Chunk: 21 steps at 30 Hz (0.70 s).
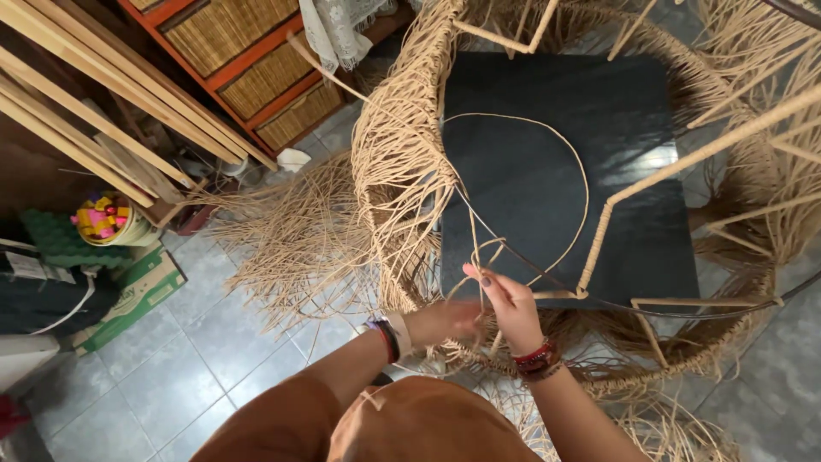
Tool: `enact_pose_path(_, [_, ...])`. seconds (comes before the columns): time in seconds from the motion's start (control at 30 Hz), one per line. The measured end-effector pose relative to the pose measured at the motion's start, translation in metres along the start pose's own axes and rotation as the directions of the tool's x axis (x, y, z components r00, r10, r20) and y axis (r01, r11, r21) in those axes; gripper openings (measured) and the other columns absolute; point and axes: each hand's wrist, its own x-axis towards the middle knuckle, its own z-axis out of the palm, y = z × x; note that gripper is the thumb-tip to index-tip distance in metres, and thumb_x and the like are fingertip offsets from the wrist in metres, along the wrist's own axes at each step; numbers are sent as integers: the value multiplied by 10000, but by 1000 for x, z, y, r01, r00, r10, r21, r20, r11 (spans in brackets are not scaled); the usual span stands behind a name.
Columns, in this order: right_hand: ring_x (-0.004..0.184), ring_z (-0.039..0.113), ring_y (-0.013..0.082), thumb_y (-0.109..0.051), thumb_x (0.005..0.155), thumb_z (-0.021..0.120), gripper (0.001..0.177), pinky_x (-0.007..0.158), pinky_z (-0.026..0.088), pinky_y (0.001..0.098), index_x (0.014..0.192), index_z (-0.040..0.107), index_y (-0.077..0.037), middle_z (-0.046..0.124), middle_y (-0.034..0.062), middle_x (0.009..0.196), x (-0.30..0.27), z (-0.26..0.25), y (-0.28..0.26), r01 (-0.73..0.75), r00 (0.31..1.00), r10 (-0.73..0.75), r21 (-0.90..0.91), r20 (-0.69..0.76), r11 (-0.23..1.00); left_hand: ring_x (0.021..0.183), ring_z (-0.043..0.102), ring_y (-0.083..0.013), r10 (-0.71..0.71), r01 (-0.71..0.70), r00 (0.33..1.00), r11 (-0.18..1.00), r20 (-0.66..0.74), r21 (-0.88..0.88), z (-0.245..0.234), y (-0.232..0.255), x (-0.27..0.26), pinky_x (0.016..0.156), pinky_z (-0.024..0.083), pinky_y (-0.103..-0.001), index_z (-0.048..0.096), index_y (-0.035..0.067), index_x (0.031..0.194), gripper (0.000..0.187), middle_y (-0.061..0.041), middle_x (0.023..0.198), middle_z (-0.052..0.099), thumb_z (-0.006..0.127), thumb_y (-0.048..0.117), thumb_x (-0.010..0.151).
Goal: Weaving and tying rattan strands onto a large circular furniture frame
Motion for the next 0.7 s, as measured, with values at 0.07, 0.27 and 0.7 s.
enact_pose_path(0.07, [1082, 707, 280, -129, 979, 661, 210, 951, 554, 425, 1113, 798, -45, 801, 155, 1029, -2, -1, 2, -29, 1000, 29, 5, -10, 1000, 767, 594, -123, -4, -79, 977, 922, -213, -378, -27, 62, 23, 681, 480, -265, 580, -33, 1338, 370, -32, 819, 643, 489, 223, 1087])
enact_pose_path(0.27, [1106, 690, 261, -113, 970, 668, 212, 987, 525, 448, 1124, 785, -25, 798, 167, 1050, 0, 5, 4, -27, 1000, 28, 42, -12, 999, 687, 708, -308, -9, 37, 999, 446, -37, 894, 0, -42, -35, 727, 470, -574, 711, 159, 706, 543, -70, 656, 709, 408, 526, 968])
enact_pose_path(0.7, [1100, 690, 247, -134, 987, 651, 225, 984, 535, 434, 1136, 793, -45, 797, 154, 1070, 0, 8, -1, -30, 1000, 30, 14, 8, 999, 537, 558, -111, -102, 3, 963, 929, -248, -371, -38, 10, 7, 503, 446, -225, 658, 113, 943, 251, -14, 663, 630, 588, 325, 1057])
